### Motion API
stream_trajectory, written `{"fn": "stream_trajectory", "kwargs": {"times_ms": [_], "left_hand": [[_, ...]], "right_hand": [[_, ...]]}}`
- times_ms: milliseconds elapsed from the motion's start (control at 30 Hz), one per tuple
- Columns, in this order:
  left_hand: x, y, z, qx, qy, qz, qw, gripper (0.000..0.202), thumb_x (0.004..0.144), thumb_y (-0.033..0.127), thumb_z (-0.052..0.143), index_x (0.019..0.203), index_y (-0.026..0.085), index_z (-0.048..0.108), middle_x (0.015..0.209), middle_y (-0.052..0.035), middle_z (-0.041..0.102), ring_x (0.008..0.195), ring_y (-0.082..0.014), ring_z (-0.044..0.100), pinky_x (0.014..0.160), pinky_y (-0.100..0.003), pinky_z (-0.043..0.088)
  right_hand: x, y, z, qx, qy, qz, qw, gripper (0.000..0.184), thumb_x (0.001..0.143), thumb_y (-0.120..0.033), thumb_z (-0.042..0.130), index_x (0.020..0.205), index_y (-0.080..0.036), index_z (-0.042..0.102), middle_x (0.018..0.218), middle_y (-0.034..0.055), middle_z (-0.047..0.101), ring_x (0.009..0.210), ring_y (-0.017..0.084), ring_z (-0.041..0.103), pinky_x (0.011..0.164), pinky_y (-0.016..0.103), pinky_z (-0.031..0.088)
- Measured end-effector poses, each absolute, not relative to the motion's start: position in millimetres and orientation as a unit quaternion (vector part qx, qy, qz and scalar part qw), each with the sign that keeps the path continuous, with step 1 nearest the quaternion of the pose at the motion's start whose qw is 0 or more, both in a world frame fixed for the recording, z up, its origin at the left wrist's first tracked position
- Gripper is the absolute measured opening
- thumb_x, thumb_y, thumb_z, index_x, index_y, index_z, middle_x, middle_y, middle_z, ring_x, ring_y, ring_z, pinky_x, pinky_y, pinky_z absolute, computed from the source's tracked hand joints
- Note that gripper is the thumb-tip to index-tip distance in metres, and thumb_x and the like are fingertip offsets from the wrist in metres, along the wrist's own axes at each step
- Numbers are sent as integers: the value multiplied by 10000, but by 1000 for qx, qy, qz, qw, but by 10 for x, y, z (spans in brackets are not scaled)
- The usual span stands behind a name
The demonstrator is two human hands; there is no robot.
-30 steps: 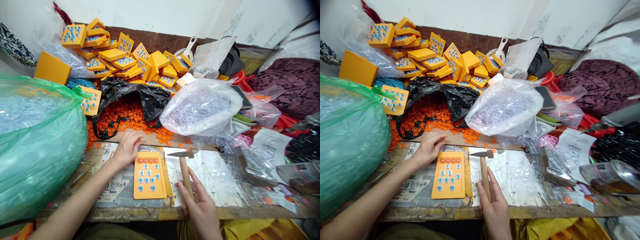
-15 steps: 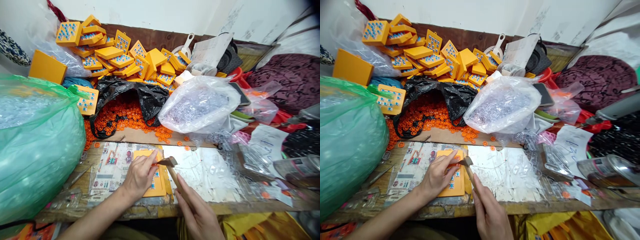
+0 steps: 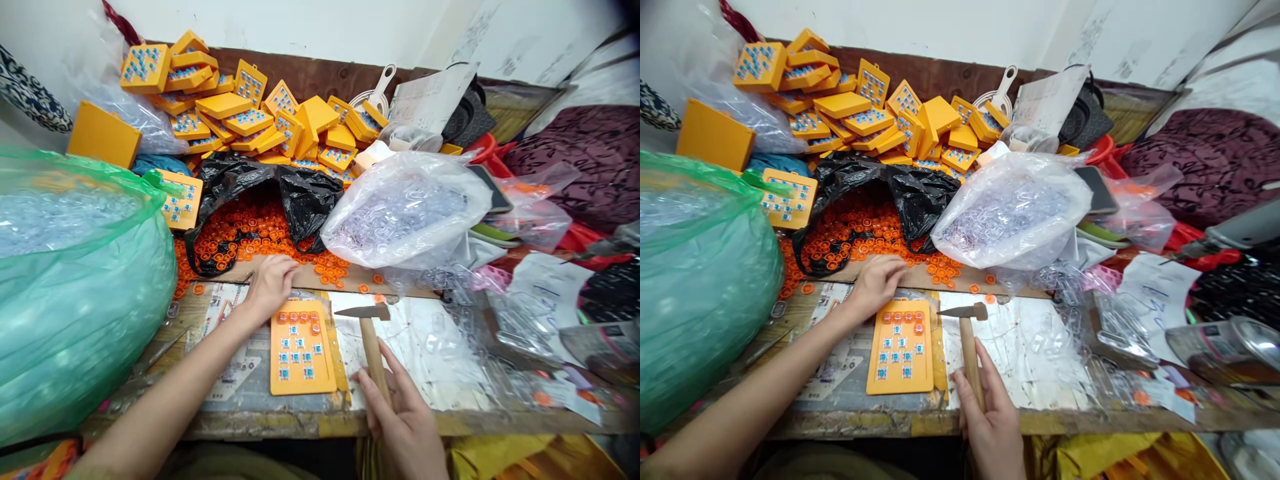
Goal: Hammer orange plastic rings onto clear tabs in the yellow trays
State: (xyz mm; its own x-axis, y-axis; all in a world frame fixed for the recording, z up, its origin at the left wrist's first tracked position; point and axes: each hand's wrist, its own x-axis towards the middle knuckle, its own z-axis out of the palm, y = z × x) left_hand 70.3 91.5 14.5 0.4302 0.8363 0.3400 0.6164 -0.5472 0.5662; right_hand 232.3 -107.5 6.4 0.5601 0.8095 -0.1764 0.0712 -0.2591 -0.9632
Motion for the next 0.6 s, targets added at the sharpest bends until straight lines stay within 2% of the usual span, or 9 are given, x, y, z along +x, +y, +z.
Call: {"fn": "stream_trajectory", "kwargs": {"times_ms": [67, 167, 267, 333, 433, 533, 600], "left_hand": [[776, 1125, 158, 837, 437, 260, 200, 117, 900, 171, 563, 951, 132, 660, 1015, -89, 679, 966, -198, 624, 886, -403, 516], [847, 1219, 161, 846, 432, 206, 234, 177, 917, 286, 564, 998, 143, 630, 1005, -56, 658, 884, -170, 639, 801, -376, 545], [835, 1174, 141, 846, 432, 177, 259, 206, 921, 308, 557, 1018, 140, 623, 981, -53, 657, 831, -160, 641, 751, -352, 554], [816, 1157, 112, 842, 440, 176, 258, 193, 920, 303, 556, 1009, 146, 625, 1008, -58, 653, 869, -167, 635, 783, -367, 547], [806, 1146, 85, 833, 451, 195, 255, 142, 914, 235, 557, 990, 144, 634, 1032, -67, 647, 919, -179, 623, 835, -385, 527], [754, 995, 140, 823, 449, 221, 267, 200, 878, 131, 558, 1063, 116, 633, 955, -76, 662, 878, -179, 627, 832, -351, 523], [660, 763, 201, 818, 439, 247, 278, 303, 854, 135, 581, 1156, 123, 599, 922, -66, 667, 850, -178, 627, 813, -336, 527]], "right_hand": [[2292, -1043, 114, -696, -252, 403, 538, 771, 771, -464, 710, 1439, -235, 398, 616, -49, 619, 359, 63, 397, 335, 167, 363], [2275, -1036, 146, -681, -227, 426, 551, 844, 740, -492, 731, 1448, -215, 367, 470, -103, 453, 372, 68, 376, 356, 154, 341], [2269, -1043, 129, -689, -225, 415, 550, 849, 718, -518, 737, 1432, -208, 397, 452, -96, 458, 375, 72, 376, 358, 157, 333], [2265, -1036, 115, -697, -226, 406, 546, 836, 718, -521, 734, 1426, -219, 409, 504, -68, 539, 372, 64, 382, 356, 157, 335], [2269, -1028, 94, -696, -229, 408, 545, 815, 729, -494, 735, 1433, -251, 404, 689, -12, 677, 363, 39, 386, 349, 153, 345], [2299, -1071, 52, -698, -240, 402, 542, 768, 755, -469, 720, 1430, -258, 420, 825, 19, 729, 351, 35, 398, 330, 158, 362], [2334, -1131, 12, -715, -282, 368, 524, 680, 778, -440, 705, 1393, -245, 488, 938, 45, 747, 405, 72, 526, 379, 176, 463]]}}
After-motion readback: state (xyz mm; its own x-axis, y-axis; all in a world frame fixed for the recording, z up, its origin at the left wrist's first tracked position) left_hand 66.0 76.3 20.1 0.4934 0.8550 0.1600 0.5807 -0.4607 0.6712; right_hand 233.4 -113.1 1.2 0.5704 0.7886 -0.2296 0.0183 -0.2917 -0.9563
